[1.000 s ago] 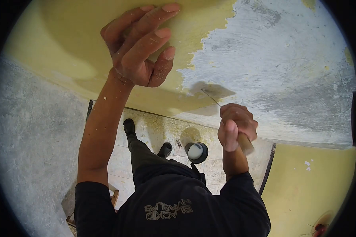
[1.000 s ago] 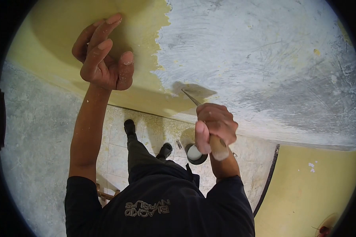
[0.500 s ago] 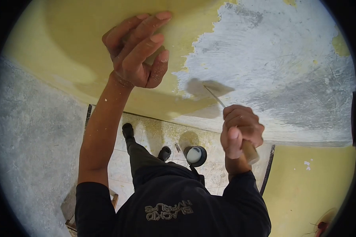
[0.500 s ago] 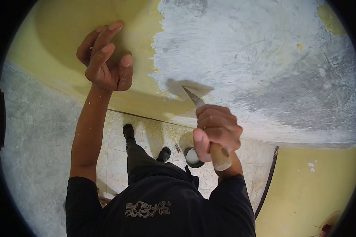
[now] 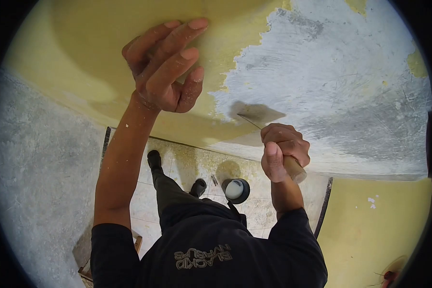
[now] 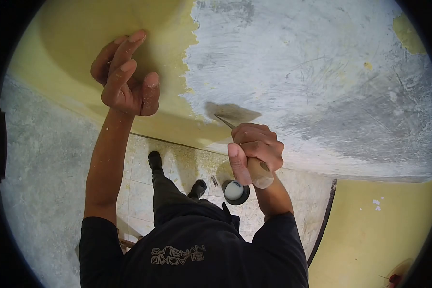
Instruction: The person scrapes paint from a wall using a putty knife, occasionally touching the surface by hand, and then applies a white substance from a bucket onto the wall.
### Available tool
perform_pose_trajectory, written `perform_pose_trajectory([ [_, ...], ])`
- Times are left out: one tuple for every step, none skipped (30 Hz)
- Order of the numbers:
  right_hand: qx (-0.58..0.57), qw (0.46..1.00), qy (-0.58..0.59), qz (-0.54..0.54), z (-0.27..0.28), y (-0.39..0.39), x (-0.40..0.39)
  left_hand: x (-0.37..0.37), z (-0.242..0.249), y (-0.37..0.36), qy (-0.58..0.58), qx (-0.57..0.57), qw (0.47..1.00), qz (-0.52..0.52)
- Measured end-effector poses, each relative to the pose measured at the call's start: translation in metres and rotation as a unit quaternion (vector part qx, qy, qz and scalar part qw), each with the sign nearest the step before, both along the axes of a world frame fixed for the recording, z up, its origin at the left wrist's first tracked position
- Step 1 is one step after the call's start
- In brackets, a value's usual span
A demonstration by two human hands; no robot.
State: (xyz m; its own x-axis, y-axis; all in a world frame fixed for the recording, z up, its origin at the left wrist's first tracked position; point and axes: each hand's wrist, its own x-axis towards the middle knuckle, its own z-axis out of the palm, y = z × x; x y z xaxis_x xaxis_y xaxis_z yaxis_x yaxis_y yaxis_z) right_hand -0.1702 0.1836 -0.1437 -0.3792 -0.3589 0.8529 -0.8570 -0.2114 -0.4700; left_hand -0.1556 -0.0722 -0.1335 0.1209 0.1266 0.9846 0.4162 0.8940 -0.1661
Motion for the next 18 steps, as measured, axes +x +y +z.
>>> perform_pose_trajectory([
  [-0.001,1.000,0.000,-0.001,0.005,0.008,0.002,-0.001,0.000,-0.001,0.000,-0.001,1.000,-0.001],
  [0.009,1.000,0.016,-0.005,0.019,0.016,0.010,-0.003,0.002,-0.001,0.002,0.000,1.000,-0.009],
  [0.022,0.999,0.032,-0.009,0.027,0.020,0.016,-0.003,0.000,0.000,0.003,0.003,1.000,-0.017],
  [-0.026,0.999,-0.006,0.029,0.027,0.020,0.016,-0.001,-0.003,0.001,0.000,0.005,1.000,-0.018],
  [-0.025,0.999,-0.007,0.027,0.020,0.018,0.011,0.001,-0.003,0.001,-0.007,0.006,1.000,-0.012],
  [-0.009,1.000,0.001,0.027,0.009,0.013,0.001,0.001,-0.002,0.000,-0.010,0.003,1.000,-0.004],
  [0.007,1.000,0.007,0.026,0.003,0.010,-0.004,0.000,0.000,0.000,-0.006,0.001,1.000,-0.004],
  [0.003,0.999,0.027,0.027,0.005,0.008,-0.002,-0.002,-0.001,0.001,0.001,0.001,1.000,-0.020],
  [0.002,0.999,0.029,0.027,0.012,0.011,0.001,-0.004,-0.001,0.000,0.007,0.001,0.999,-0.035],
  [0.001,1.000,0.021,0.022,0.023,0.018,0.009,-0.003,-0.003,0.000,0.005,0.002,0.999,-0.036],
  [-0.001,1.000,0.013,0.017,0.028,0.021,0.013,0.000,-0.003,0.000,-0.006,0.001,1.000,-0.018],
  [-0.033,0.999,0.012,0.025,0.020,0.020,0.009,0.001,-0.001,0.000,-0.014,-0.002,1.000,0.001],
  [-0.035,0.999,0.016,0.027,0.013,0.017,0.005,0.000,-0.001,-0.001,-0.011,-0.004,1.000,0.003],
  [-0.005,1.000,0.013,0.026,0.008,0.011,0.002,-0.002,-0.001,-0.002,-0.002,-0.005,1.000,-0.002],
  [0.025,0.999,0.007,0.022,0.008,0.007,0.003,-0.002,-0.001,-0.001,0.003,-0.005,1.000,-0.011],
  [0.053,0.994,0.070,-0.060,0.017,0.014,0.011,-0.004,-0.002,-0.001,0.004,-0.006,1.000,-0.011],
  [0.030,0.999,0.036,0.025,0.027,0.027,0.011,-0.005,-0.001,-0.001,0.010,-0.002,1.000,-0.005],
  [0.025,0.999,0.025,0.034,0.031,0.032,0.008,-0.004,-0.002,0.000,0.013,0.004,1.000,-0.001],
])
